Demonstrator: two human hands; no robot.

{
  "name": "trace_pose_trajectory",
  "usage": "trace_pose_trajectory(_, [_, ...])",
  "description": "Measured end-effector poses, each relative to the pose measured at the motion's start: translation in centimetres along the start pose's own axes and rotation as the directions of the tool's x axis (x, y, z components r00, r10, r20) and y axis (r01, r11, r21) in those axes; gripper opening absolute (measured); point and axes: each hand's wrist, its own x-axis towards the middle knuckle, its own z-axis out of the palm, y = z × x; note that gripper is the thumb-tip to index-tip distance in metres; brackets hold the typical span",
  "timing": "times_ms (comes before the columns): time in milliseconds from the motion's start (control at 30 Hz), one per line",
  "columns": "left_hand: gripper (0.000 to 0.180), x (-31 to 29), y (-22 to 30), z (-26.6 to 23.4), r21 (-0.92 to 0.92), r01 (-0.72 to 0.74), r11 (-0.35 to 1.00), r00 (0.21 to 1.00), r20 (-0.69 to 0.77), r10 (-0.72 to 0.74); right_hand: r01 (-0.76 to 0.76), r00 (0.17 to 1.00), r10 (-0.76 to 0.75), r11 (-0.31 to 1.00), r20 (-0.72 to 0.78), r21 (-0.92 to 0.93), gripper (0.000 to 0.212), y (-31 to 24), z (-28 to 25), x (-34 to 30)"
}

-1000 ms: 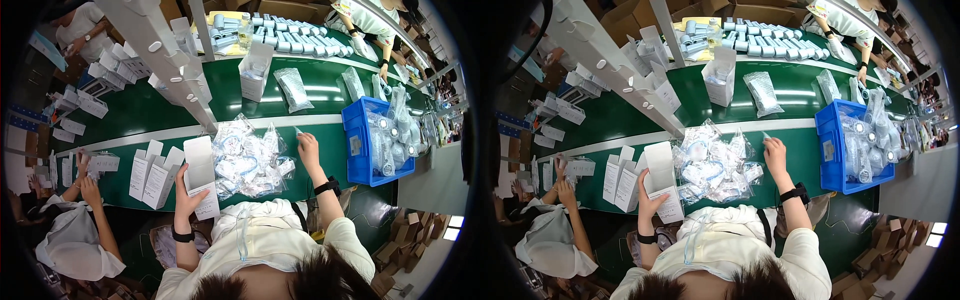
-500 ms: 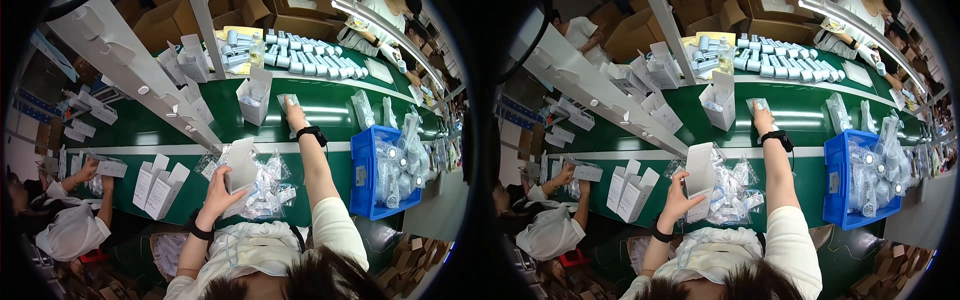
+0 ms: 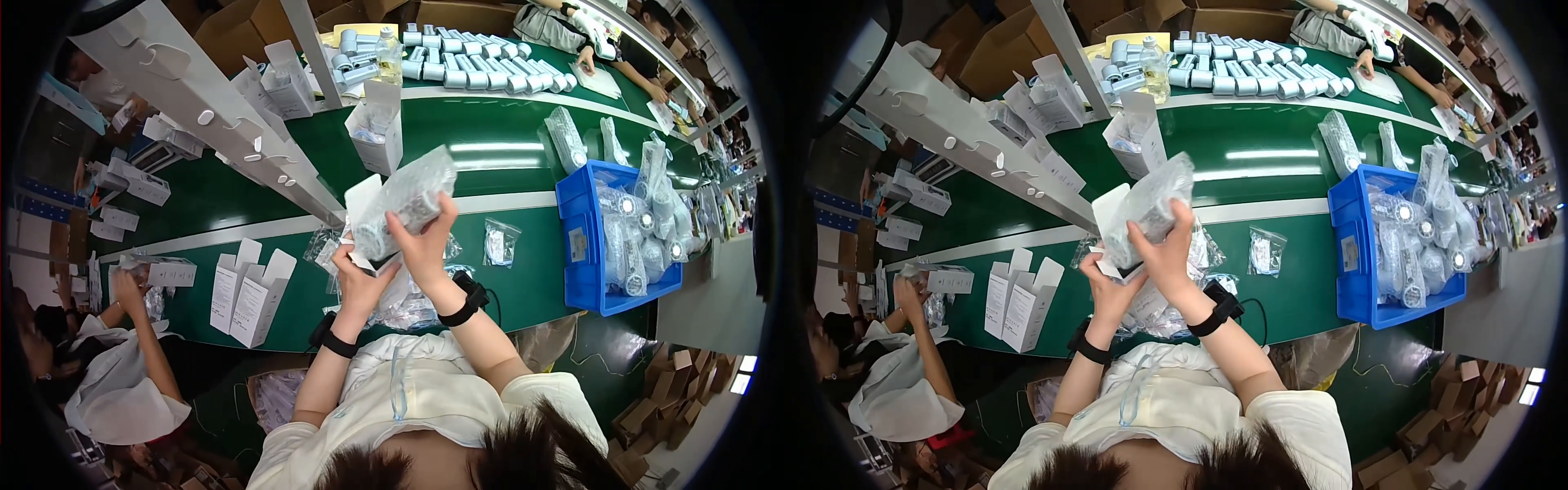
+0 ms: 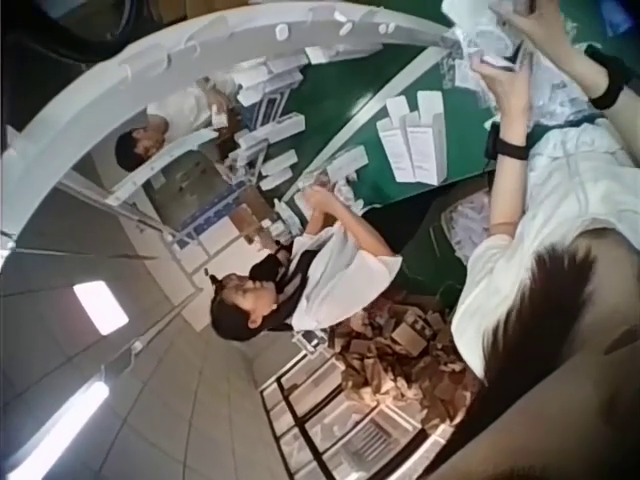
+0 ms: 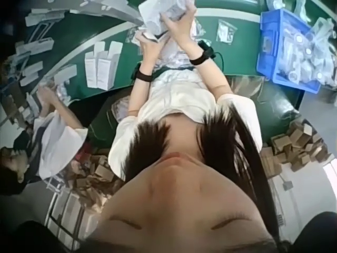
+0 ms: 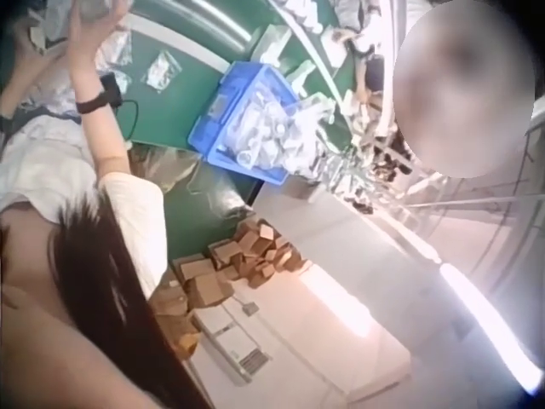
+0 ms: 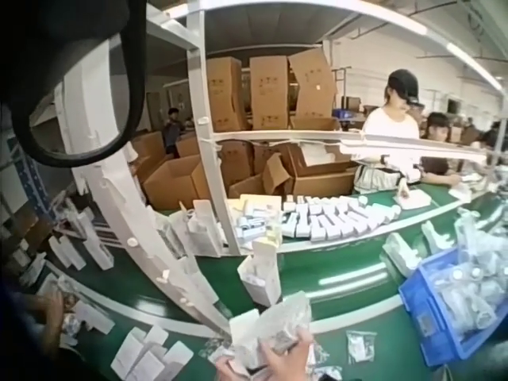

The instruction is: The person packages items by hand, placing a small plastic bag and a bubble-wrapped component into a white box. They then close the box flaps and set the completed package onto the green conveyor belt before retrieving more items from a blue bin.

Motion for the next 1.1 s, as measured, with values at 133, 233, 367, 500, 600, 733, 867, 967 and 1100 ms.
trace_pose_trajectory(133, [0.072,-0.1,0.7,-1.2,0.120,-0.257,0.959,0.961,0.139,0.241,0.543,0.770,-0.308,0.776,0.559,-0.319,0.056,-2.1,-1.9,-0.2])
trace_pose_trajectory(233, [0.071,-0.6,-1.7,-2.2,0.094,-0.223,0.970,0.973,0.081,0.216,0.704,0.642,-0.393,0.643,0.658,-0.303,0.043,-1.0,-5.2,0.9])
trace_pose_trajectory(367, [0.062,-0.9,-0.5,-3.9,0.109,-0.129,0.986,0.990,0.068,0.122,0.259,0.893,0.184,0.534,0.410,-0.805,0.039,9.0,-9.0,0.6])
trace_pose_trajectory(500, [0.047,-0.3,1.6,-5.8,0.242,-0.079,0.967,0.996,0.068,0.064,0.180,0.797,0.413,0.535,0.441,-0.826,0.041,12.7,-9.9,-0.4])
trace_pose_trajectory(600, [0.038,0.3,3.2,-6.5,0.315,-0.065,0.947,0.996,0.081,0.041,0.028,0.794,0.416,0.702,0.443,-0.711,0.039,12.8,-9.9,-0.5])
trace_pose_trajectory(733, [0.029,0.8,4.1,-6.7,0.363,-0.060,0.930,0.988,0.152,0.004,0.163,0.847,0.186,0.800,0.498,-0.577,0.033,10.9,-10.2,-0.3])
trace_pose_trajectory(867, [0.021,1.2,3.6,-7.3,0.392,-0.033,0.919,0.980,0.194,-0.048,-0.005,0.930,0.185,0.870,0.317,-0.493,0.023,4.9,-9.7,1.5])
trace_pose_trajectory(967, [0.015,1.7,2.9,-7.2,0.359,0.015,0.933,0.983,0.167,-0.080,-0.173,0.956,0.157,0.984,0.247,0.045,0.015,-1.8,-6.9,1.8])
trace_pose_trajectory(1100, [0.012,2.3,3.1,-7.0,0.257,0.139,0.956,0.980,0.102,-0.170,0.412,0.653,-0.404,0.899,0.641,0.148,0.014,-5.2,-2.9,-0.2])
